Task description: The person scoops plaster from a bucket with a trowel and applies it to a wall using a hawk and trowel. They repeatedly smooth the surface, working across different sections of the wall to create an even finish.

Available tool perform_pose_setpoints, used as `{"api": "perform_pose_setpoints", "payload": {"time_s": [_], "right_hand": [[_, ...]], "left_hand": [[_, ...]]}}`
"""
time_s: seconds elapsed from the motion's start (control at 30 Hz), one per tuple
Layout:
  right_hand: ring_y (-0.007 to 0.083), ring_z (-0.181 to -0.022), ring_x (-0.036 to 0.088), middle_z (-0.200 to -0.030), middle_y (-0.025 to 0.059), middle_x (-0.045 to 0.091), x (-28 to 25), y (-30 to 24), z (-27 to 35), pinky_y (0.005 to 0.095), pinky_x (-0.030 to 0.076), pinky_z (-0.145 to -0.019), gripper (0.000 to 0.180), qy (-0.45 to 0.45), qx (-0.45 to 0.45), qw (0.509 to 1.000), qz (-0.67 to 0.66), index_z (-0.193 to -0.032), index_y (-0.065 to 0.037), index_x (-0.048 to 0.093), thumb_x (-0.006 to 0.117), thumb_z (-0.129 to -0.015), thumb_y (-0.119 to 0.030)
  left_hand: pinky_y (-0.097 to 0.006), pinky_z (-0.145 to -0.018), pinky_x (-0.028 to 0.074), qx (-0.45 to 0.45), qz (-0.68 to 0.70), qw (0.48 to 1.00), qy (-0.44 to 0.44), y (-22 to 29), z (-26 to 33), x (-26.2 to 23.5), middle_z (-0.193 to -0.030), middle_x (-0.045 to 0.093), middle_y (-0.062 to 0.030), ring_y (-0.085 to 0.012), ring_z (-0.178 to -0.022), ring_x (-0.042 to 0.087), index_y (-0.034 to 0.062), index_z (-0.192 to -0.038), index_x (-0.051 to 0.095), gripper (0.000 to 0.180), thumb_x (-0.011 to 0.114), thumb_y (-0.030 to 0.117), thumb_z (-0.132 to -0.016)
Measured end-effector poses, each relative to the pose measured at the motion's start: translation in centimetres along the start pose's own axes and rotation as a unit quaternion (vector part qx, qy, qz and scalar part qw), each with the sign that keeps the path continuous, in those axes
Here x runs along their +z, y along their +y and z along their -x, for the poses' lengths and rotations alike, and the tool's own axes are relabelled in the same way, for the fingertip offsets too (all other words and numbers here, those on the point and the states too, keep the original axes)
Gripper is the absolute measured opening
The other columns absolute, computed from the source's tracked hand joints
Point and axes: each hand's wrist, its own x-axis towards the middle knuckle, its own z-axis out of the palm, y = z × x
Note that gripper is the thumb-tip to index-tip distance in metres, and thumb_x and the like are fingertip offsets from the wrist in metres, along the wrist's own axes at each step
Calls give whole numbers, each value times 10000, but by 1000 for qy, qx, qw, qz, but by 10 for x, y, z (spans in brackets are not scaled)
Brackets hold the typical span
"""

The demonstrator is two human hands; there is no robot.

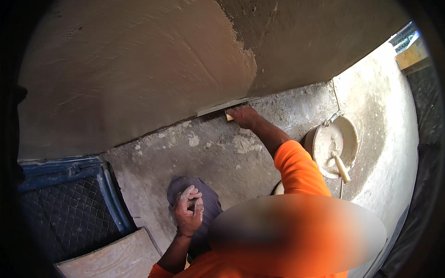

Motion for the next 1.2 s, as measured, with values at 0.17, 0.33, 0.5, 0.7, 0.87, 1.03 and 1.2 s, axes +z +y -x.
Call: {"api": "perform_pose_setpoints", "payload": {"time_s": [0.17,0.33,0.5,0.7,0.87,1.03,1.2], "right_hand": [[432,-843,689,-859,214,699,-74,-48,10,541,534,-749,226,8,-32,999,19,-1142,-65,595,481,-1027,-223],[433,-827,667,-877,198,683,-160,-102,21,540,513,-730,234,30,-58,997,33,-1183,-67,545,575,-978,-175],[428,-874,650,-903,189,652,-256,-150,36,530,500,-758,307,61,-112,991,40,-1186,-49,499,651,-930,-128],[429,-915,632,-926,186,617,-377,-222,56,516,475,-777,277,40,-106,991,68,-1133,-50,491,666,-949,-163],[416,-955,637,-966,201,626,-457,-281,75,531,484,-844,295,66,-102,988,93,-1167,-31,492,657,-951,-146],[349,-973,643,-998,150,627,-526,-327,87,498,503,-876,303,140,-103,977,126,-1194,-74,517,654,-987,-247],[239,-962,613,-1000,83,602,-581,-340,74,462,540,-884,395,168,-143,975,13,-1253,-111,532,664,-998,-382]], "left_hand": [[-282,-682,614,-5,30,1000,2,-4,-4,-3,-1133,660,-148,-214,-957,715,-39,-1321,576,441,696,86,-916],[-301,-679,613,-40,72,997,15,-20,-5,0,-1123,680,-148,-235,-963,718,-23,-1292,599,425,716,125,-912],[-352,-705,609,1,26,1000,11,-33,-13,1,-1076,709,-154,-290,-936,717,-4,-1242,620,402,735,147,-887],[-425,-834,545,7,-27,999,19,-40,-18,1,-1016,726,-123,-299,-918,711,21,-1271,614,465,742,158,-845],[-432,-849,541,-20,-34,999,19,-48,-22,2,-1017,731,-110,-296,-924,710,38,-1271,618,476,752,164,-832],[-401,-833,571,-32,-67,997,24,-52,-29,4,-1037,739,-96,-265,-914,729,49,-1286,627,498,781,138,-821],[-416,-866,561,-49,-61,997,16,-53,-33,4,-1053,740,-89,-264,-952,724,60,-1305,620,520,788,162,-823]]}}
